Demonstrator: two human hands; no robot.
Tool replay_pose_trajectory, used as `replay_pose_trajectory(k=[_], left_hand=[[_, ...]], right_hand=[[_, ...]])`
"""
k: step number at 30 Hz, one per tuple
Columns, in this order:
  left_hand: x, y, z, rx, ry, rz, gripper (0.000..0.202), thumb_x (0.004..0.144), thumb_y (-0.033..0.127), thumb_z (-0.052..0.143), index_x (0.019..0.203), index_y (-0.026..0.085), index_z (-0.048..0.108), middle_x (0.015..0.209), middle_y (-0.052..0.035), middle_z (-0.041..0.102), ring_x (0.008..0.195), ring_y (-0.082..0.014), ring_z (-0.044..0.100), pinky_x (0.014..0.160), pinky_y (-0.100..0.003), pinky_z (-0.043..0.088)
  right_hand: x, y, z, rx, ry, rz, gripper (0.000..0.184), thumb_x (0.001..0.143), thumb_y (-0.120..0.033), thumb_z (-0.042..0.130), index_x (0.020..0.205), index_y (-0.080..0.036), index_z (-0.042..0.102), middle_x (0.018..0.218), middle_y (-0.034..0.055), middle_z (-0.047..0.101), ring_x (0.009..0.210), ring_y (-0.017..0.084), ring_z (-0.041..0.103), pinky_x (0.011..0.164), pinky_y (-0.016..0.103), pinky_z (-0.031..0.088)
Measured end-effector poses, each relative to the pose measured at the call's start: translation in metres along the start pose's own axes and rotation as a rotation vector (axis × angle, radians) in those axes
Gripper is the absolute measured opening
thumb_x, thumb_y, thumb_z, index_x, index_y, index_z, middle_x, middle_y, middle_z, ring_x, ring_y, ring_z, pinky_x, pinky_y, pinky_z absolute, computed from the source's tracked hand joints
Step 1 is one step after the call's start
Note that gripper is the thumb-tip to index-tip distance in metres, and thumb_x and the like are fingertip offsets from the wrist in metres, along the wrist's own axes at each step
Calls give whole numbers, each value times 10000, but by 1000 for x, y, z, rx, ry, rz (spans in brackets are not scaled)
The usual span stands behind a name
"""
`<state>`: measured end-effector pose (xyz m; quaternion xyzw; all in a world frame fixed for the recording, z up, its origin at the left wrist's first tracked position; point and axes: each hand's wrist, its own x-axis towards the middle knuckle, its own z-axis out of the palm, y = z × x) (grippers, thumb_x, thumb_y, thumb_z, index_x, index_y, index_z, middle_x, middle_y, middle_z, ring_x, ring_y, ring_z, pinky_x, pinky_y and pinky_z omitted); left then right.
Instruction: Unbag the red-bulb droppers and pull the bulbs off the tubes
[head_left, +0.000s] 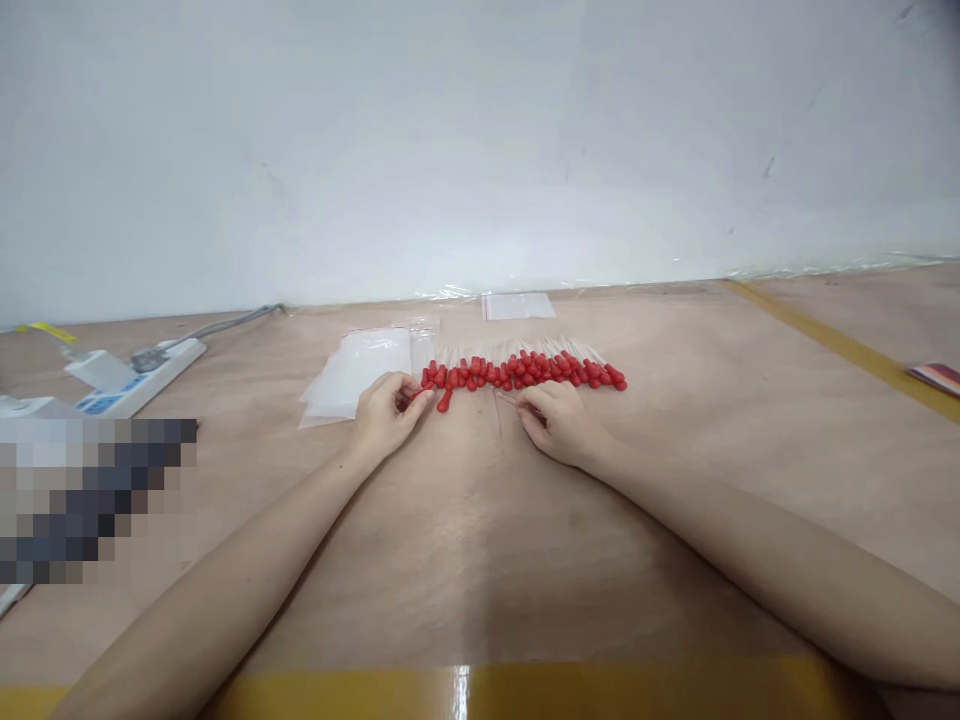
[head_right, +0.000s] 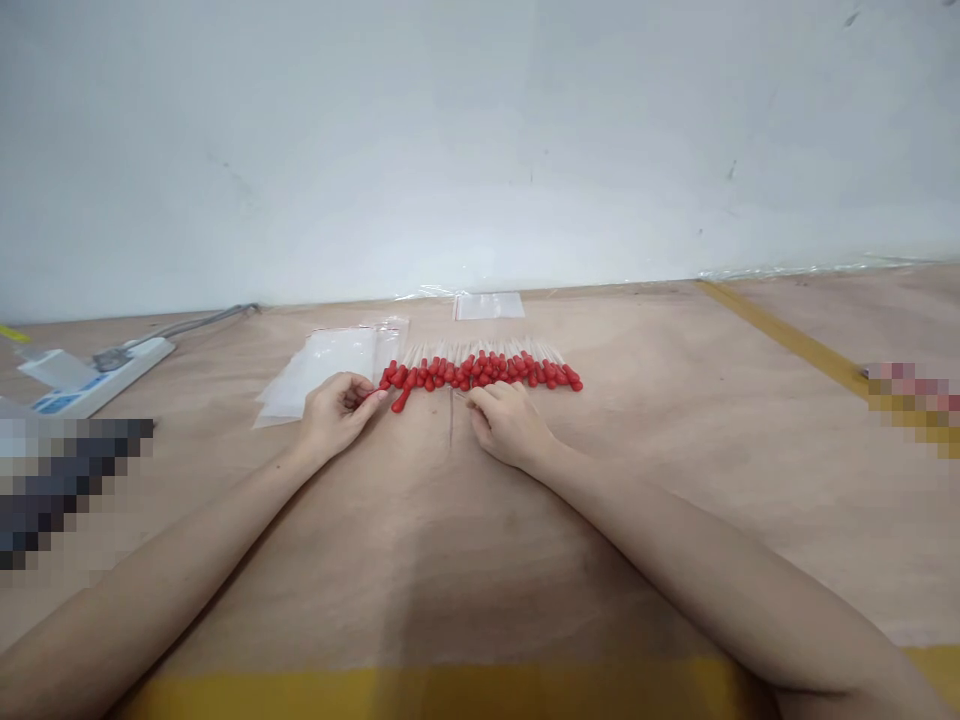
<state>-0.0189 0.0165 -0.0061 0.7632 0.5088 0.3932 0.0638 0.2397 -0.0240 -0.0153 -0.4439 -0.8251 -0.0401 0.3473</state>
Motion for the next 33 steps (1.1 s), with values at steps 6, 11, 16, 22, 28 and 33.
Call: replay_pose_trajectory(k=[6, 11, 16, 22, 28, 33], left_hand=[[2, 3, -2, -67, -116, -44, 286, 722, 465, 588, 788, 186, 579, 665, 4, 581, 574, -115, 525, 556, -240, 449], [2, 7, -4, -121, -175, -91, 313, 765, 473, 539, 853, 179, 599, 736, -21, 647, 658, -141, 593, 610, -252, 467], [-2, 7, -3, -132, -166, -51, 280, 806, 425, 493, 900, 181, 592, 780, -26, 655, 687, -141, 598, 627, -249, 467], [16, 2, -6, 69, -24, 31, 223, 776, 371, 515, 841, 178, 606, 838, -40, 597, 678, -139, 530, 620, -255, 441], [53, 5, 4, 194, -99, 46, 217, 744, 393, 546, 770, 195, 631, 802, -35, 543, 824, -189, 518, 775, -320, 415], [65, 27, 23, 237, -182, 72, 313, 674, 519, 597, 673, 206, 614, 860, -33, 542, 912, -230, 488, 830, -375, 378]], right_hand=[[4, -8, 11, -36, 4, 18, 189, 793, -168, 422, 832, -160, 608, 726, 62, 593, 698, 158, 517, 666, 287, 348], [2, -18, 8, -16, -68, 24, 228, 802, -310, 478, 900, -146, 604, 780, 71, 572, 753, 169, 511, 701, 304, 361], [3, -27, 5, -22, -146, 29, 427, 789, -500, 481, 995, -138, 578, 875, 94, 542, 833, 200, 489, 767, 351, 364], [2, -26, 3, 23, -180, 20, 522, 770, -543, 492, 1109, -147, 528, 952, 103, 532, 891, 218, 470, 796, 373, 362], [0, -25, -2, 40, -153, 59, 454, 783, -509, 500, 1080, -170, 553, 951, 92, 548, 894, 210, 478, 795, 361, 351], [0, -11, -6, 89, -14, 201, 259, 829, -373, 475, 923, -180, 619, 855, 66, 590, 848, 194, 506, 780, 349, 359]])
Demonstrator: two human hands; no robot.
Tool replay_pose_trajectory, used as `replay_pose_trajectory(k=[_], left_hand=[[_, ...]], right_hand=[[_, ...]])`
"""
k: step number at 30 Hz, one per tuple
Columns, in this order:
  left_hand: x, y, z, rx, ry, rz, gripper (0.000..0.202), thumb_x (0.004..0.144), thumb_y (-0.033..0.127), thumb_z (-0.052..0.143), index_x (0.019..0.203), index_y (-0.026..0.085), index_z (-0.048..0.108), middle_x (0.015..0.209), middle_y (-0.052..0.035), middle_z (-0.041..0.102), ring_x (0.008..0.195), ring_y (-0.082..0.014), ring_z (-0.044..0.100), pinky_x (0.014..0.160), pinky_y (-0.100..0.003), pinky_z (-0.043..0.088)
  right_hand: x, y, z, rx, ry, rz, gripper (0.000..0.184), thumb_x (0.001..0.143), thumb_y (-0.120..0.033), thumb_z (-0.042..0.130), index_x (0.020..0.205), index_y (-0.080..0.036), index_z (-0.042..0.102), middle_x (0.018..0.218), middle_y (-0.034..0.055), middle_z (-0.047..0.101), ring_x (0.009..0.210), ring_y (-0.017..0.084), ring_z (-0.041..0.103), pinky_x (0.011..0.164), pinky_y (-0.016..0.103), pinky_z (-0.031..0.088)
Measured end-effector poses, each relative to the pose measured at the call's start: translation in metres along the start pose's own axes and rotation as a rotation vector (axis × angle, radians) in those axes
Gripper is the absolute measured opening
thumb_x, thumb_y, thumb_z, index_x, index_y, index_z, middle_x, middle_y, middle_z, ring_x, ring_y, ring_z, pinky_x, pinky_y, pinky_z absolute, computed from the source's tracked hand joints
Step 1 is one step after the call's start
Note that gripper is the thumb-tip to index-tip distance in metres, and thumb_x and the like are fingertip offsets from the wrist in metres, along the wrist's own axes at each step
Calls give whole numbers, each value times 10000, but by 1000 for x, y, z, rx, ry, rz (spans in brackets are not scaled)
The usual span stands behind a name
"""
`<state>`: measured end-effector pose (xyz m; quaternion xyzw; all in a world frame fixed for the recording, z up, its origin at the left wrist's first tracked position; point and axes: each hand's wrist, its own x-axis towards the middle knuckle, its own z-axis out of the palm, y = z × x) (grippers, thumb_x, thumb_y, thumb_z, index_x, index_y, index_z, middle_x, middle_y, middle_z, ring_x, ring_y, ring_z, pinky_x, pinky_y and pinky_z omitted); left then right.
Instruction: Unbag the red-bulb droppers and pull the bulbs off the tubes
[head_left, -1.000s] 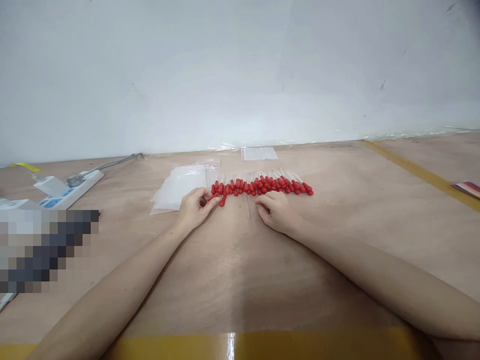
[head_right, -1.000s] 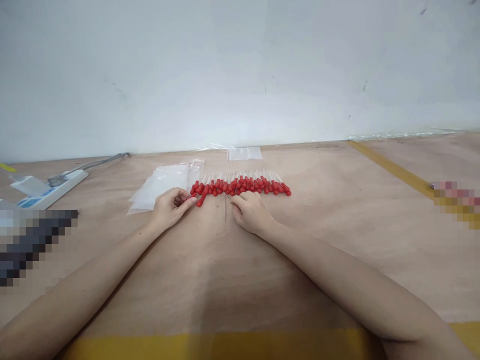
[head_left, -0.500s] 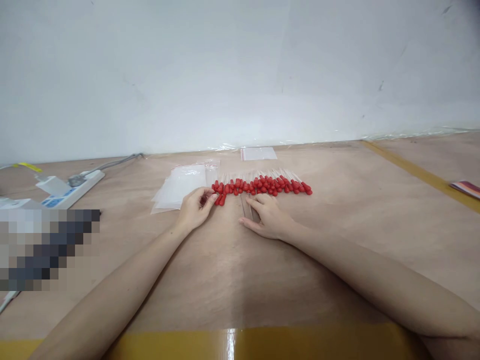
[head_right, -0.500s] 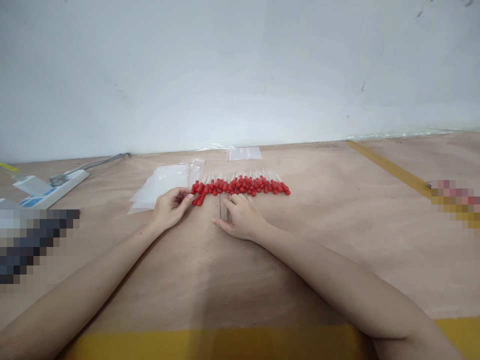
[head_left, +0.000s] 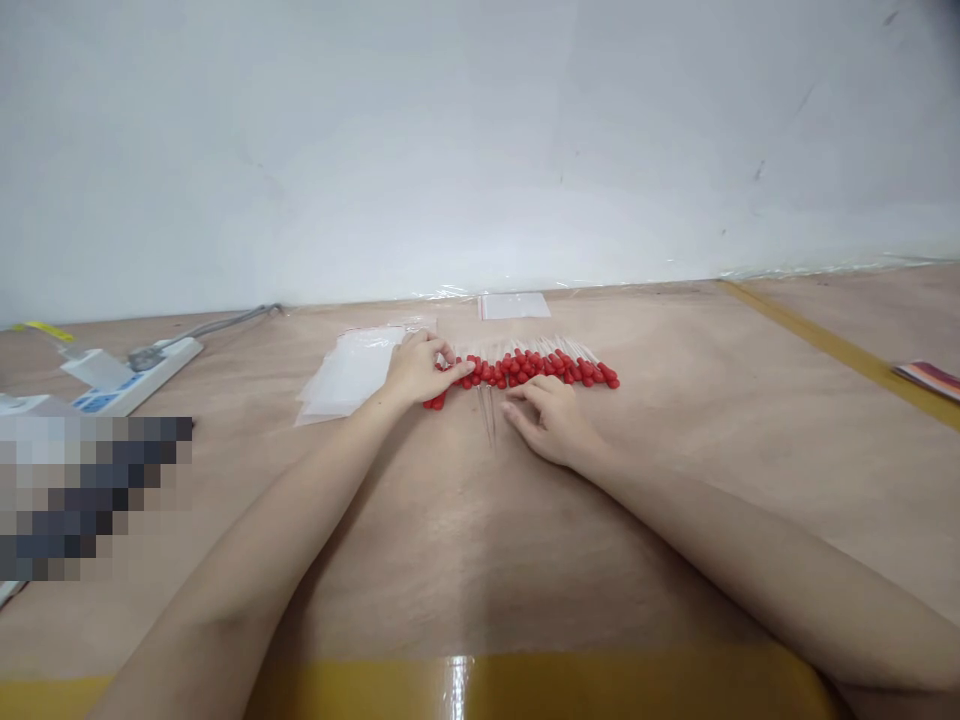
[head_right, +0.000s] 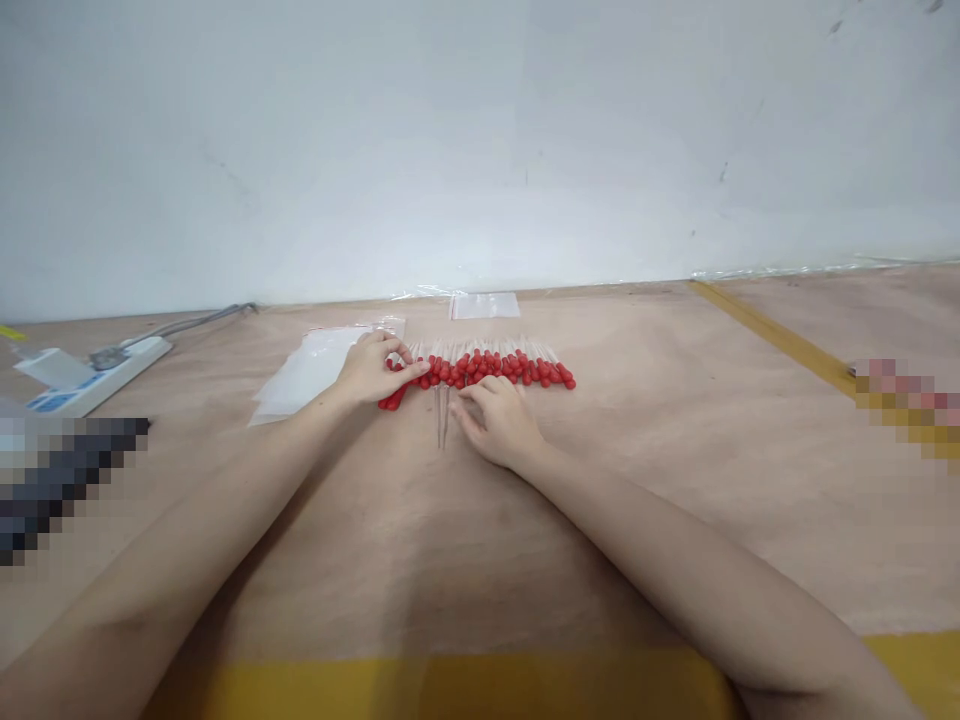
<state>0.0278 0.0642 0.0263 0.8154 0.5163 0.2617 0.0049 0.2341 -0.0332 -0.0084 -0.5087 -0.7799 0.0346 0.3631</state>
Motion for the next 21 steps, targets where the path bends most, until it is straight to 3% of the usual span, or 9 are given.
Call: replay_pose_trajectory(k=[5, 8, 11, 15, 18, 21], left_hand=[[6, 14, 9, 22, -59, -2, 307, 724, 495, 553, 650, 200, 597, 905, -46, 554, 951, -253, 479, 867, -445, 337], [4, 13, 6, 20, 24, -45, 233, 765, 389, 528, 661, 186, 577, 895, -54, 571, 968, -258, 477, 856, -442, 344], [-8, 9, -7, -54, 134, -56, 199, 798, 336, 488, 697, 173, 541, 814, -50, 576, 857, -214, 516, 766, -362, 398], [-40, 5, -25, -164, 47, 93, 168, 842, 329, 439, 818, 181, 515, 787, -16, 594, 726, -157, 539, 651, -282, 409], [-62, 5, -24, -123, 48, 193, 143, 846, 314, 457, 826, 183, 512, 804, -12, 613, 749, -158, 550, 700, -300, 394], [-73, 8, -12, -64, 130, 296, 109, 844, 284, 478, 820, 186, 516, 840, -15, 629, 799, -162, 559, 761, -329, 363]], right_hand=[[5, 18, -6, 62, 103, 135, 213, 822, -329, 478, 810, -186, 636, 770, 54, 609, 780, 187, 522, 719, 336, 385], [6, 22, -6, 63, 128, 153, 197, 806, -325, 499, 784, -190, 640, 743, 50, 607, 746, 186, 525, 695, 340, 401], [5, 21, -5, 59, 197, 62, 182, 797, -317, 515, 818, -186, 639, 776, 61, 594, 782, 193, 530, 735, 356, 423], [3, 17, -6, 9, 331, -94, 367, 779, -370, 543, 1083, -167, 570, 1041, 128, 527, 986, 229, 499, 836, 383, 422], [2, 15, -8, -104, 305, -209, 549, 754, -458, 564, 1225, -186, 479, 1240, 151, 428, 1126, 264, 422, 903, 418, 374], [1, 13, -6, -215, 221, -345, 452, 790, -431, 543, 1204, -253, 507, 1244, 93, 479, 1158, 246, 403, 942, 417, 308]])
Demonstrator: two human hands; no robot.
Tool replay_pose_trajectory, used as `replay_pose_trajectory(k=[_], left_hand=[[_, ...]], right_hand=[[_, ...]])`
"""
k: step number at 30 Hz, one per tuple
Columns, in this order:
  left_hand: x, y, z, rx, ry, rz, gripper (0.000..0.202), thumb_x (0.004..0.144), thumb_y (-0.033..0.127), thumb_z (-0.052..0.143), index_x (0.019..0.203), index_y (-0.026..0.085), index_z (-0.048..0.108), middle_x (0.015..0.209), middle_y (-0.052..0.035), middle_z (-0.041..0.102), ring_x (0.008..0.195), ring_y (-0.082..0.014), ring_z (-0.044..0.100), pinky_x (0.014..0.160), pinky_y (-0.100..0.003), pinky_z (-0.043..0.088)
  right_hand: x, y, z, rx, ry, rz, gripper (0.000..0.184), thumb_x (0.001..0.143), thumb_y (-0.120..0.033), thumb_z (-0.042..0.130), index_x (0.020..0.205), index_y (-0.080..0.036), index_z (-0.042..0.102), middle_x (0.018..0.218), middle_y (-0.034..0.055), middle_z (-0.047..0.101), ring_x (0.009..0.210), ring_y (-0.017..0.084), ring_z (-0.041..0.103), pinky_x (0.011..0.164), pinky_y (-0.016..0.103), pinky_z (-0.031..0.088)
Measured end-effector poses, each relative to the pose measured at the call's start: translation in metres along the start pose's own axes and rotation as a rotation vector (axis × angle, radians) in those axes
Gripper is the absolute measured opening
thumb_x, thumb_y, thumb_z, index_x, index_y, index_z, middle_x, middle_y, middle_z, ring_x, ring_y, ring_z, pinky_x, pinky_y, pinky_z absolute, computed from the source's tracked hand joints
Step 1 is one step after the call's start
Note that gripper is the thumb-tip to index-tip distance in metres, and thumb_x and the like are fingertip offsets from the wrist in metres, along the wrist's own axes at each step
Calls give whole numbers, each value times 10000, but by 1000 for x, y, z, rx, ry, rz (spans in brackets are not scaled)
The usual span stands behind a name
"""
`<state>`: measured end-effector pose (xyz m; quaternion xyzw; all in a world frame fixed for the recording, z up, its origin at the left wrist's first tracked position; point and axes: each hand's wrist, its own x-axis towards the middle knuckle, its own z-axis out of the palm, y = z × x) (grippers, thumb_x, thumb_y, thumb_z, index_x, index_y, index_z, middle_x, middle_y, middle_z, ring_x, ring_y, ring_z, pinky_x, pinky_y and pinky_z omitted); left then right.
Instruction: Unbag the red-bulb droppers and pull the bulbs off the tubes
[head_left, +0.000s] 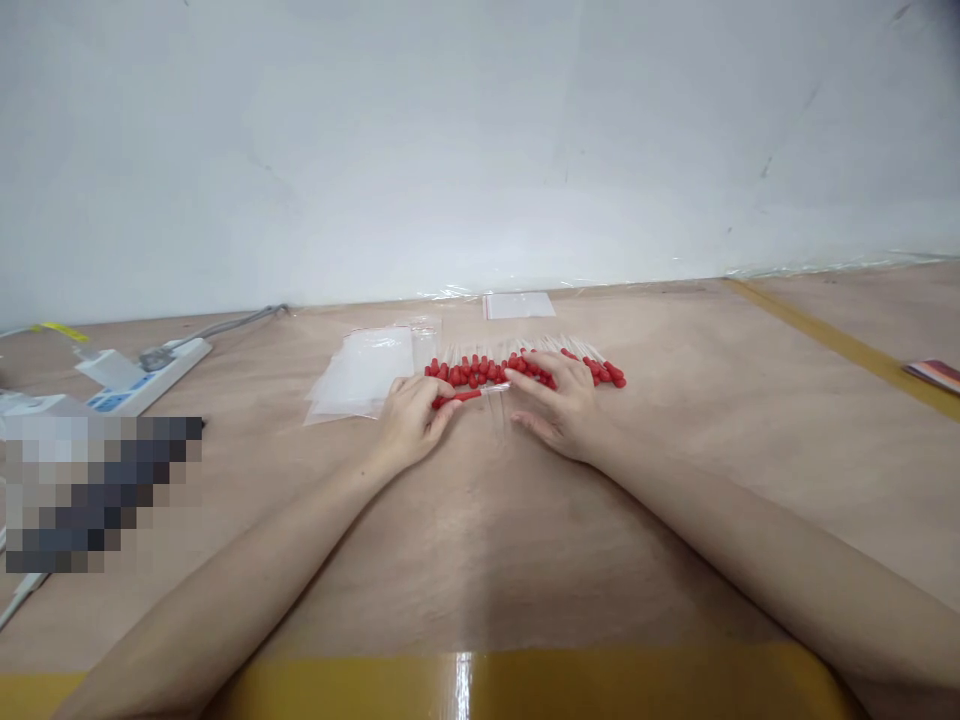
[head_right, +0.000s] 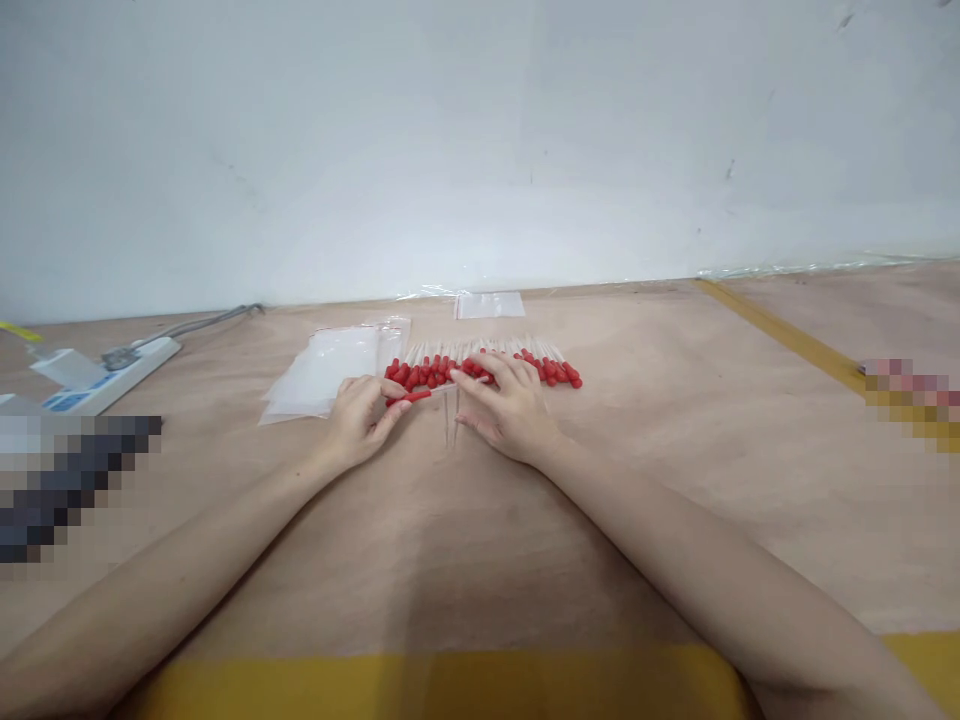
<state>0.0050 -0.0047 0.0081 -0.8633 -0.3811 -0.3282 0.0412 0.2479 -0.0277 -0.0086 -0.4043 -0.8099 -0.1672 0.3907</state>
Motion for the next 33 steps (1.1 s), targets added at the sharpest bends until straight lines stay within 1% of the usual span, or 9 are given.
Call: replay_pose_trajectory(k=[4, 8, 10, 12, 14, 17, 22, 26, 33], left_hand=[[-5, 2, 11, 22, 4, 129, 96, 836, 258, 503, 767, 190, 507, 875, -10, 642, 828, -159, 567, 775, -333, 354], [-5, 3, 11, 5, 67, 165, 96, 832, 244, 510, 755, 186, 509, 875, -12, 645, 812, -148, 572, 776, -329, 356], [-3, 6, 9, 11, 67, 153, 82, 828, 265, 517, 840, 186, 536, 876, -23, 644, 824, -156, 567, 779, -330, 361], [-1, 9, 7, 34, 21, 149, 224, 820, 312, 529, 1006, 187, 543, 938, -44, 637, 884, -177, 551, 797, -340, 363], [1, 13, 7, 56, -32, 174, 313, 820, 356, 530, 1096, 208, 536, 1027, -53, 619, 953, -194, 526, 823, -352, 355], [5, 15, 8, 59, -72, 220, 230, 841, 368, 506, 1010, 242, 598, 1043, -25, 624, 966, -188, 513, 843, -357, 338], [5, 15, 8, 50, -111, 201, 199, 857, 359, 483, 829, 217, 620, 861, -7, 662, 872, -174, 525, 837, -358, 318], [4, 16, 6, 67, -145, 225, 219, 860, 355, 473, 774, 203, 604, 759, -10, 645, 799, -169, 536, 824, -362, 309], [1, 15, 3, 93, -93, 262, 240, 844, 365, 498, 699, 198, 589, 671, 3, 616, 732, -151, 538, 867, -361, 311]], right_hand=[[1, -5, 7, -27, -76, -105, 306, 847, -364, 491, 1127, -265, 567, 998, 27, 646, 1028, 188, 489, 955, 414, 232], [3, -9, 13, 5, -96, -112, 290, 862, -370, 467, 1068, -218, 602, 785, 10, 669, 830, 148, 517, 923, 399, 228], [4, -11, 14, 3, -96, -102, 261, 866, -347, 462, 1018, -213, 627, 734, 5, 651, 771, 137, 498, 900, 386, 239], [5, -12, 14, -2, -96, -95, 237, 866, -326, 460, 958, -213, 647, 709, 3, 630, 742, 134, 477, 873, 370, 251], [5, -13, 13, 1, -104, -96, 235, 867, -319, 454, 929, -210, 652, 706, 7, 612, 735, 136, 463, 850, 358, 260], [6, -14, 13, 24, -130, -120, 254, 876, -325, 430, 939, -202, 643, 700, 14, 589, 741, 140, 456, 829, 342, 266], [6, -14, 12, 28, -178, -141, 284, 885, -350, 401, 883, -211, 648, 677, 14, 569, 723, 139, 434, 803, 339, 254], [6, -15, 9, 61, -174, -148, 286, 884, -334, 405, 807, -208, 649, 637, 2, 563, 692, 128, 415, 805, 344, 244], [5, -15, 6, 78, -109, -178, 251, 873, -315, 432, 805, -209, 650, 601, -4, 553, 696, 132, 408, 820, 351, 259]])
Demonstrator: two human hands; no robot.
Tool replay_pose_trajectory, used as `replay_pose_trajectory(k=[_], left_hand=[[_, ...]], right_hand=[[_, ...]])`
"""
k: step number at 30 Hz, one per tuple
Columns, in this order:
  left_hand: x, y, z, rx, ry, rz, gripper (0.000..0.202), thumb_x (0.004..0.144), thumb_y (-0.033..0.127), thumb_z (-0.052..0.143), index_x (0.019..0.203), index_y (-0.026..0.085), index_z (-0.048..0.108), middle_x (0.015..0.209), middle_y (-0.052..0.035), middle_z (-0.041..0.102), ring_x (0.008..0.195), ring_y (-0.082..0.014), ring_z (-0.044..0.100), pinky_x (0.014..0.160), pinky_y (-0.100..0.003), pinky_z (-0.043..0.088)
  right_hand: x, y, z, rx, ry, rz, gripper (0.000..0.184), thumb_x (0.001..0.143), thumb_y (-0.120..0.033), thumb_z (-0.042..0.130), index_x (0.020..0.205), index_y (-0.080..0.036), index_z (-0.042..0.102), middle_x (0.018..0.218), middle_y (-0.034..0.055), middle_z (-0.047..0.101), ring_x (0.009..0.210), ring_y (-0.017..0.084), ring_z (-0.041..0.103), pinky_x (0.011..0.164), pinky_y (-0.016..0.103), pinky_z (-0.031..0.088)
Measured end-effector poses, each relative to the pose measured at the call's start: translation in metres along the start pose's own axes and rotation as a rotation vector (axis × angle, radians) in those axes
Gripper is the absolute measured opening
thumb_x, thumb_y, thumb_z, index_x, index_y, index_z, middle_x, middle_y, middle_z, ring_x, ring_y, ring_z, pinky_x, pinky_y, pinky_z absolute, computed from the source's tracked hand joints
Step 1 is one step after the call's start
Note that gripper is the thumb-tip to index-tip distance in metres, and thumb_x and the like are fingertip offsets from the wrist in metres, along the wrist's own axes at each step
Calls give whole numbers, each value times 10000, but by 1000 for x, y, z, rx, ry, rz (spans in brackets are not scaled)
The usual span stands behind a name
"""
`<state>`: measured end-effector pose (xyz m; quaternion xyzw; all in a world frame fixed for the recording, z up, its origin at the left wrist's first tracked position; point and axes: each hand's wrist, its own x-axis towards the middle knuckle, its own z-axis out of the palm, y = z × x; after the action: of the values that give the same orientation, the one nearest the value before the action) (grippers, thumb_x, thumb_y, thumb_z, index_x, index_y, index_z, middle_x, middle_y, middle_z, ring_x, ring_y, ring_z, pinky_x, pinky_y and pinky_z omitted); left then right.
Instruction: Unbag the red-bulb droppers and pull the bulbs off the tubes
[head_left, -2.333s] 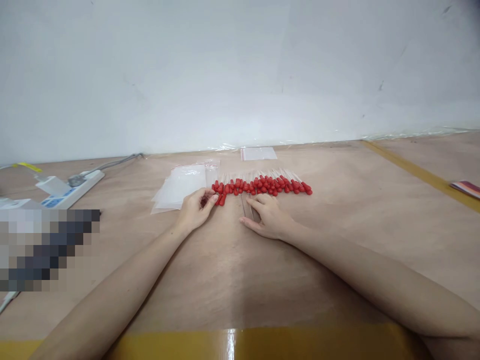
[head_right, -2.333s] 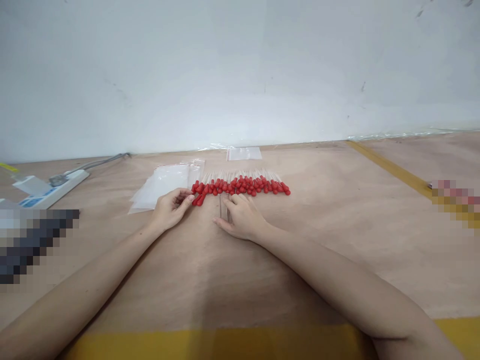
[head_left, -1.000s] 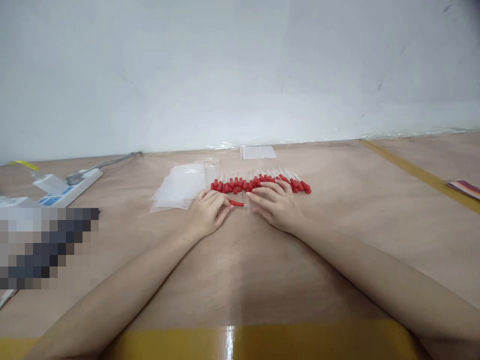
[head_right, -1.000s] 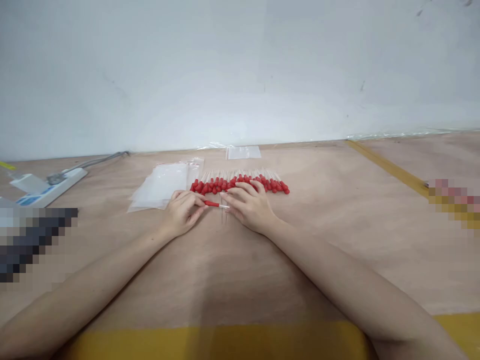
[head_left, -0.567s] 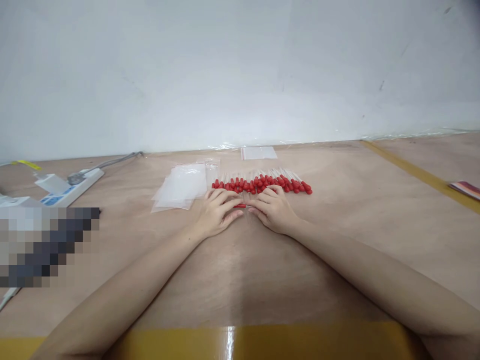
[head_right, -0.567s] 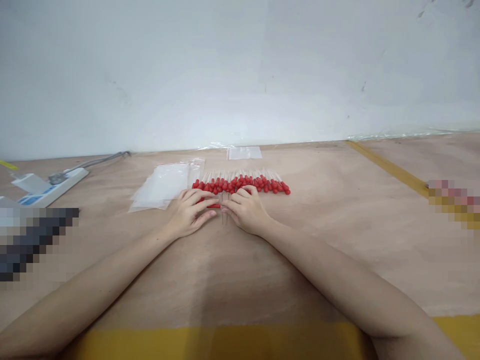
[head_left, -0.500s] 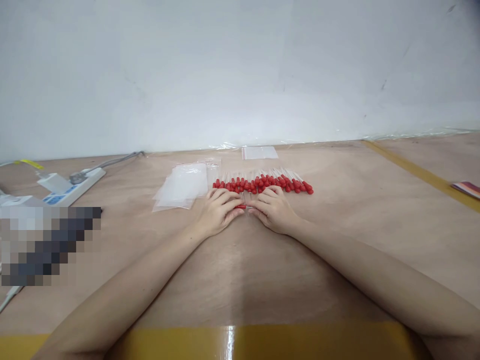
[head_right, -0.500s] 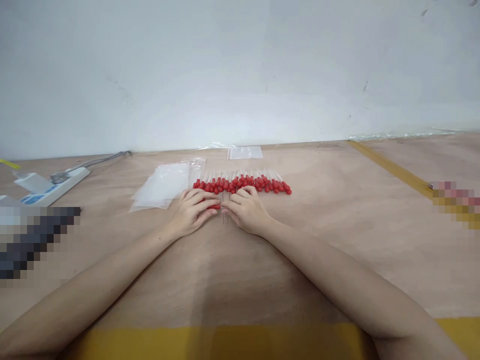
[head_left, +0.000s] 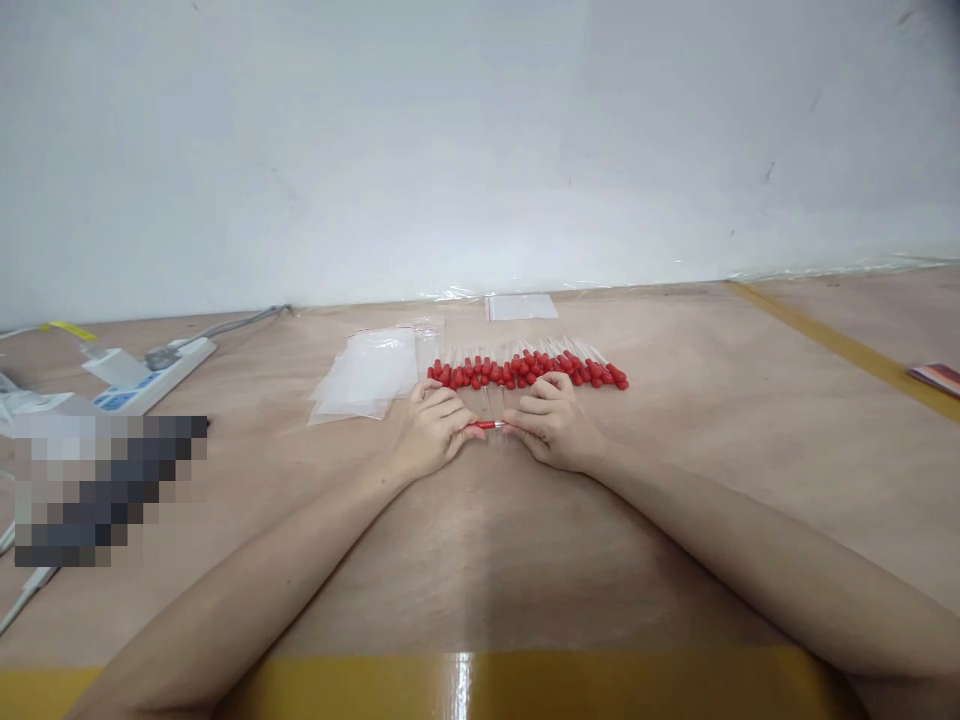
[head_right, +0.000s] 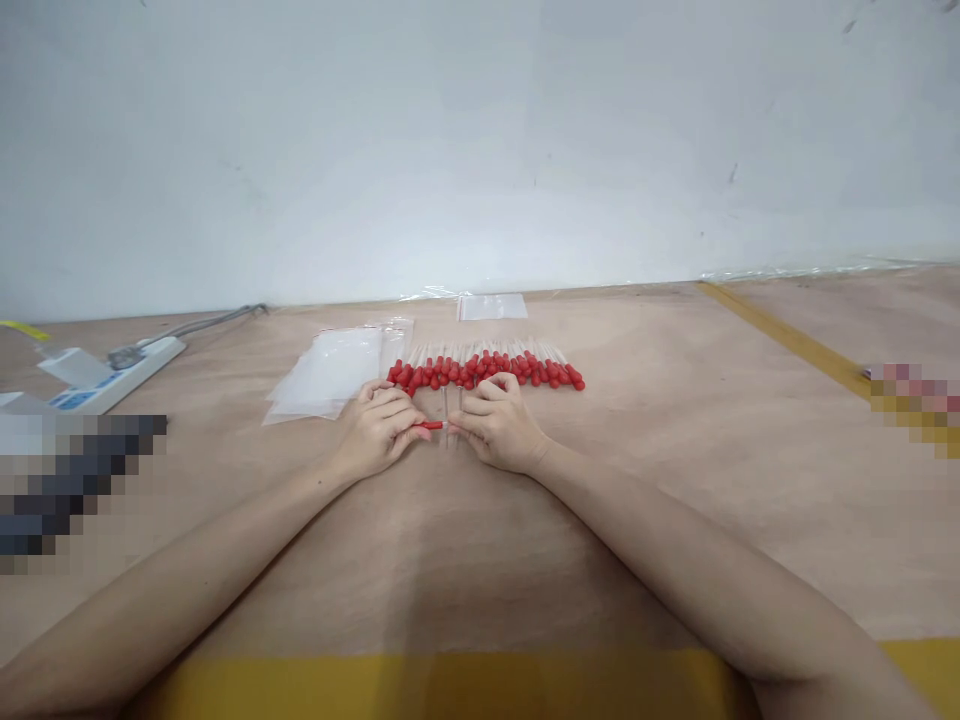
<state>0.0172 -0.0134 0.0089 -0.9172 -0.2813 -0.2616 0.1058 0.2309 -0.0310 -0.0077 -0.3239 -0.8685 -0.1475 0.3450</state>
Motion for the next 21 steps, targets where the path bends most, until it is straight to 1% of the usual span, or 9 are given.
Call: replay_pose_trajectory(k=[5, 11, 14, 21], left_hand=[[-2, -1, 0, -42, 13, 0, 269, 841, 392, 496, 684, 197, 596, 649, 10, 604, 706, -139, 541, 871, -353, 323], [-5, -4, 4, -154, 18, -17, 264, 852, 369, 485, 683, 197, 593, 645, 15, 585, 689, -124, 525, 875, -342, 325], [-7, -5, 5, -209, -1, -24, 280, 859, 369, 467, 675, 195, 588, 649, 8, 577, 682, -126, 520, 855, -336, 341], [-9, -8, 5, -317, -44, -36, 291, 871, 343, 435, 659, 188, 560, 642, 2, 570, 664, -126, 514, 842, -338, 354]], right_hand=[[1, -1, -1, 1, 27, -25, 239, 871, -296, 433, 808, -220, 650, 562, -6, 520, 682, 134, 386, 812, 350, 284], [-1, -2, -3, -28, 30, -64, 203, 870, -270, 431, 837, -249, 631, 575, -26, 527, 663, 124, 385, 873, 370, 283], [-3, -1, -2, -34, 51, -98, 181, 867, -245, 442, 869, -267, 622, 594, -37, 533, 662, 114, 393, 902, 386, 274], [-6, -1, -3, -33, 51, -112, 198, 873, -214, 441, 930, -319, 599, 650, -62, 545, 660, 90, 419, 938, 426, 240]])
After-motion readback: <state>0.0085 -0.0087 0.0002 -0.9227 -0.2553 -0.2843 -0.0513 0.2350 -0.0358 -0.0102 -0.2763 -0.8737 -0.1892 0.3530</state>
